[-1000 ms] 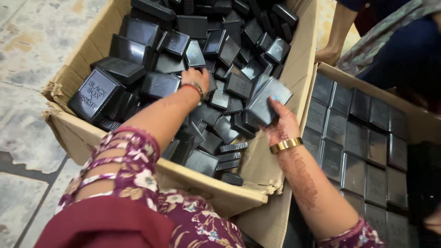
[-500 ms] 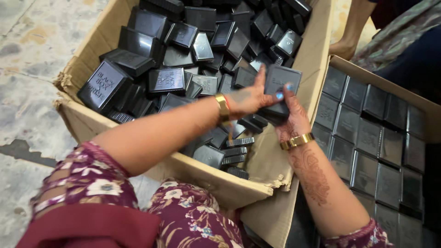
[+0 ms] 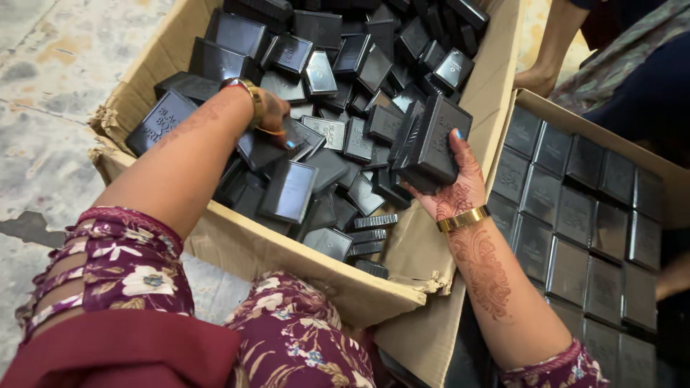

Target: The person transfers small black rectangular boxes from a disorganized pile into a larger cardboard box, arranging them in neat rows. They handle the boxes by hand, picking them up and placing them into the target box.

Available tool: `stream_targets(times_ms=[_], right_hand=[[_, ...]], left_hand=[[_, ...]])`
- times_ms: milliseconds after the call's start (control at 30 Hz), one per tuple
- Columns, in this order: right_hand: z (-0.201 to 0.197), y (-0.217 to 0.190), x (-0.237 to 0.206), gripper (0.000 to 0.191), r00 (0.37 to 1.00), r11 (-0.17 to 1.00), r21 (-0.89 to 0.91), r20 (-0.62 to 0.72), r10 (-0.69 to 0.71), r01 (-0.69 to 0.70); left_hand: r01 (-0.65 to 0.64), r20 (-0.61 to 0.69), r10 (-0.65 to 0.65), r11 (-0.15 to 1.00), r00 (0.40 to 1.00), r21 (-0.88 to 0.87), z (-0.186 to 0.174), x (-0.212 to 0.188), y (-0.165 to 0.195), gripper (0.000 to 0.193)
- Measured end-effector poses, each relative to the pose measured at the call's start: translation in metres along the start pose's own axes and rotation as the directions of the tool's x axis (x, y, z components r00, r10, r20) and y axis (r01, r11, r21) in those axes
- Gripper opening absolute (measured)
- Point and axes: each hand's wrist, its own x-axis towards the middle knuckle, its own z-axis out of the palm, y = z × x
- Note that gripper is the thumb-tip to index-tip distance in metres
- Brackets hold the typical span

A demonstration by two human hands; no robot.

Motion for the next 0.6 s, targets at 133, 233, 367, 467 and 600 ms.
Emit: stream_targets(times_ms=[133, 233, 367, 467, 600], right_hand=[[-0.003, 0.0, -0.001, 0.048, 0.999, 1.0, 0.007, 0.053, 0.004, -0.004], [-0.011, 0.001, 0.003, 0.048, 0.999, 1.0, -0.011, 0.037, -0.01, 0.01], [-0.023, 0.005, 0.014, 0.037, 0.983, 0.997, 0.018, 0.165, -0.079, 0.077], [-0.025, 0.009, 0.02, 0.05, 0.982, 0.959, -0.222, -0.029, -0.189, 0.178], [-0.015, 0.01, 0.011, 0.071, 0.959, 0.929, -0.244, 0.128, -0.252, 0.277]], left_hand=[[-0.074, 0.077, 0.099, 0.958, 0.992, -0.276, 0.012, 0.013, -0.005, 0.102], [-0.076, 0.042, 0.105, 0.897, 0.994, -0.435, 0.031, 0.021, -0.002, 0.103], [-0.133, -0.046, 0.138, 0.733, 0.989, -0.667, 0.029, 0.016, 0.012, 0.073], [-0.249, -0.249, 0.436, -0.06, 0.865, -0.967, -0.008, -0.009, 0.037, 0.037], [-0.462, -0.513, 0.332, -0.225, 0.791, -0.858, -0.037, -0.026, 0.117, 0.057]])
